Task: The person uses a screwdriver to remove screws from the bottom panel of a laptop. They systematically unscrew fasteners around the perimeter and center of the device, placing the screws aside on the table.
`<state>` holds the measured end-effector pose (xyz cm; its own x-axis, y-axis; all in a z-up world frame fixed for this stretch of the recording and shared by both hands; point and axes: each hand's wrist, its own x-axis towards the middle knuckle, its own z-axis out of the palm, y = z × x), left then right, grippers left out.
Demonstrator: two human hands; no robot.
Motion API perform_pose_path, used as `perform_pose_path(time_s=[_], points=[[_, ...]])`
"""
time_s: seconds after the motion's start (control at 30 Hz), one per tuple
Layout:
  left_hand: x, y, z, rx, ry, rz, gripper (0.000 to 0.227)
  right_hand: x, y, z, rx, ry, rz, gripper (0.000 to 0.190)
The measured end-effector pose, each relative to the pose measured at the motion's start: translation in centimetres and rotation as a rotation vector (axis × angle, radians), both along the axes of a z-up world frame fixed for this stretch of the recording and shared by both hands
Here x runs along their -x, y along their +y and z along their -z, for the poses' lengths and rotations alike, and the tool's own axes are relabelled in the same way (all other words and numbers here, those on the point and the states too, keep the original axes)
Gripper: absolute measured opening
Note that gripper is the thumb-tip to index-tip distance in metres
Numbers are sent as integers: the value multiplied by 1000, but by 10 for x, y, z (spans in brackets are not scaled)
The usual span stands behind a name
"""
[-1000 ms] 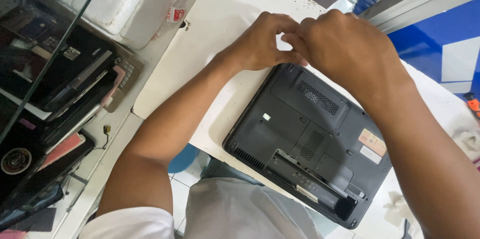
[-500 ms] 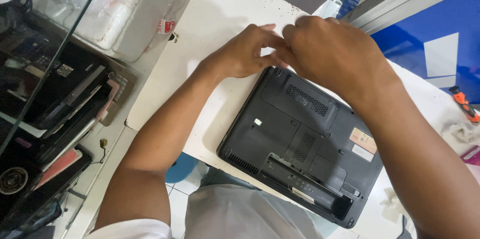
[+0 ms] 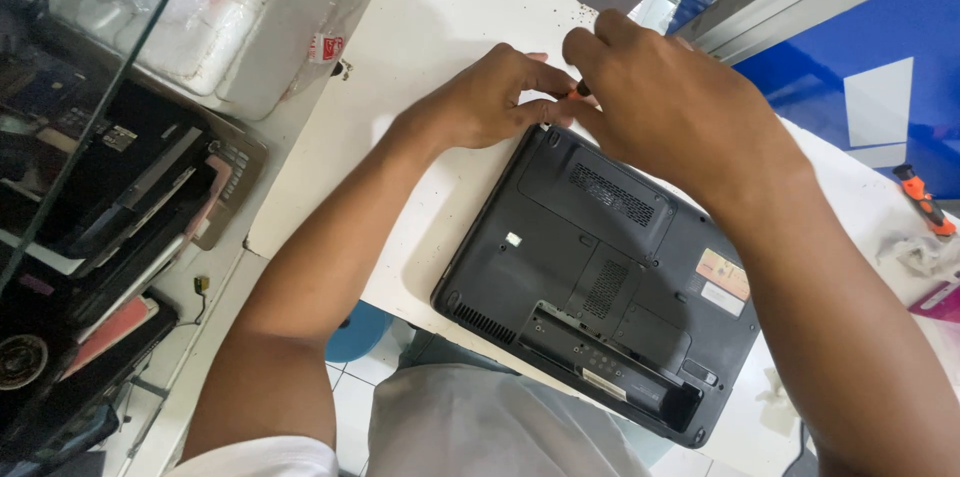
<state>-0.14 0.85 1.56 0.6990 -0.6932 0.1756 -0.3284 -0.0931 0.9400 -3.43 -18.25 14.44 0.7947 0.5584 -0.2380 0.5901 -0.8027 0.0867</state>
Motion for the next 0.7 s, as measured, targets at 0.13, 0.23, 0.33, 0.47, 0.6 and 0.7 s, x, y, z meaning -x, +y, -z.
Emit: perform_pose_path(time_s=[0.13, 0.23, 0.33, 0.47, 0.6, 0.7], points=[[1, 1, 1, -47, -58, 93, 48, -8, -6, 13, -56, -5, -50, 27], [3, -8, 9, 122, -56, -124, 42, -10, 9, 6, 21, 114, 233, 58], [0, -6, 10, 9, 32, -159, 27, -6, 7, 0, 61, 154, 313, 64], [-2, 0, 7, -15, -88, 57, 34, -4, -11, 4, -113, 90, 41, 25], [5, -7, 1, 48, -43, -63, 56, -8, -1, 4, 21, 126, 169, 39], [-1, -12, 18, 66, -105, -191, 35, -8, 15, -9, 60, 221, 327, 57]])
